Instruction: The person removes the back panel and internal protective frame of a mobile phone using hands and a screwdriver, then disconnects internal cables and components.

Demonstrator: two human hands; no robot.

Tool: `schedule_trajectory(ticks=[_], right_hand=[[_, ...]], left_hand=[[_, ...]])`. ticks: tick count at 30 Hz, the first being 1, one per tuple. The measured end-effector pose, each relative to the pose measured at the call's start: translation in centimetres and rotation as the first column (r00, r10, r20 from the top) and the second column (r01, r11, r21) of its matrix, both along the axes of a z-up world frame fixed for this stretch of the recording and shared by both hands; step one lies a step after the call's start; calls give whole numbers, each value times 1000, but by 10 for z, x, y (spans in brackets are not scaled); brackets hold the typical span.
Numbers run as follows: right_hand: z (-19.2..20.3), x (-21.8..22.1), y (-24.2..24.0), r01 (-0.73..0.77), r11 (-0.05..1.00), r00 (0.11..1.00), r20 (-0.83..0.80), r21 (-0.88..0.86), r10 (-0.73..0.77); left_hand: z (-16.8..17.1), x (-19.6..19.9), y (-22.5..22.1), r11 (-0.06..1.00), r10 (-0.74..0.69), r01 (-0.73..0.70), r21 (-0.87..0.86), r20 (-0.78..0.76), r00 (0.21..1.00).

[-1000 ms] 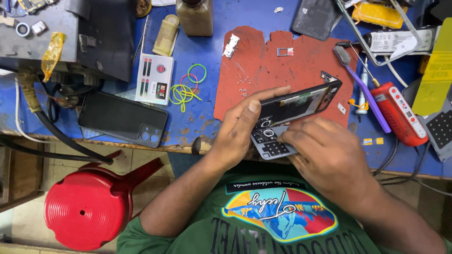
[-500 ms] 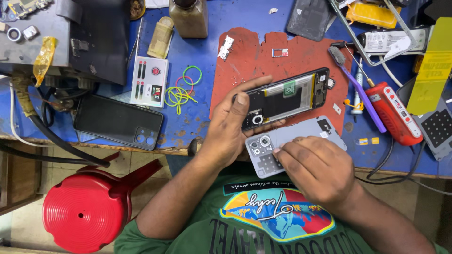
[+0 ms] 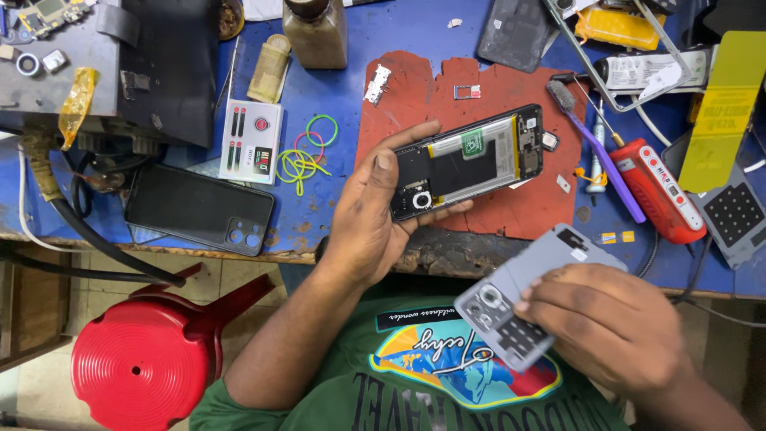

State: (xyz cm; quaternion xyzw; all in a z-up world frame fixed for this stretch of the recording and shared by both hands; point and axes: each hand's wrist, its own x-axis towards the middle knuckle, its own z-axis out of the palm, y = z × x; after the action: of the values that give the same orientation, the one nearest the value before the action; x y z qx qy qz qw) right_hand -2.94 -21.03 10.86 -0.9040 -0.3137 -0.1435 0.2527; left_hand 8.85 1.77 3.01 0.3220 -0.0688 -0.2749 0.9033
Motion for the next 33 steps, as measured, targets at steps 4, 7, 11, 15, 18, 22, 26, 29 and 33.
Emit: schedule_trajectory(ticks=[4, 7, 11, 15, 18, 22, 26, 29, 33], right_hand=[[11, -13, -23, -41, 997, 995, -83, 58, 45], [15, -16, -48, -195, 977, 971, -123, 88, 205], [5, -28, -79, -348, 915, 920, -111, 204, 375], [-4, -47, -116, -378, 910, 859, -301, 173, 414], [-9, -63, -135, -390, 901, 803, -409, 190, 433], [-10, -74, -150, -359, 914, 769, -496, 187, 403], [-9, -59, -143, -294, 945, 790, -520, 142, 324], [-9, -58, -147, -153, 987, 864, -477, 55, 161], [-8, -55, -151, 175, 980, 949, -248, -91, -192]], left_hand=[[6, -1, -1, 1000, -2, 2, -16, -10, 1000], [8, -2, -3, 1000, -2, 2, -25, -8, 1000], [7, 0, -4, 999, 41, -42, -28, -23, 999], [7, -3, -5, 999, 12, -13, -37, -24, 1000], [4, -6, -11, 999, -5, 2, -43, -70, 998], [2, -3, -13, 998, 37, -40, -45, -65, 997], [1, 0, -11, 996, 79, -82, -32, -86, 993], [0, -3, -15, 999, 33, -36, -19, -104, 994], [-2, -11, -22, 996, -50, 59, 70, -130, 990]])
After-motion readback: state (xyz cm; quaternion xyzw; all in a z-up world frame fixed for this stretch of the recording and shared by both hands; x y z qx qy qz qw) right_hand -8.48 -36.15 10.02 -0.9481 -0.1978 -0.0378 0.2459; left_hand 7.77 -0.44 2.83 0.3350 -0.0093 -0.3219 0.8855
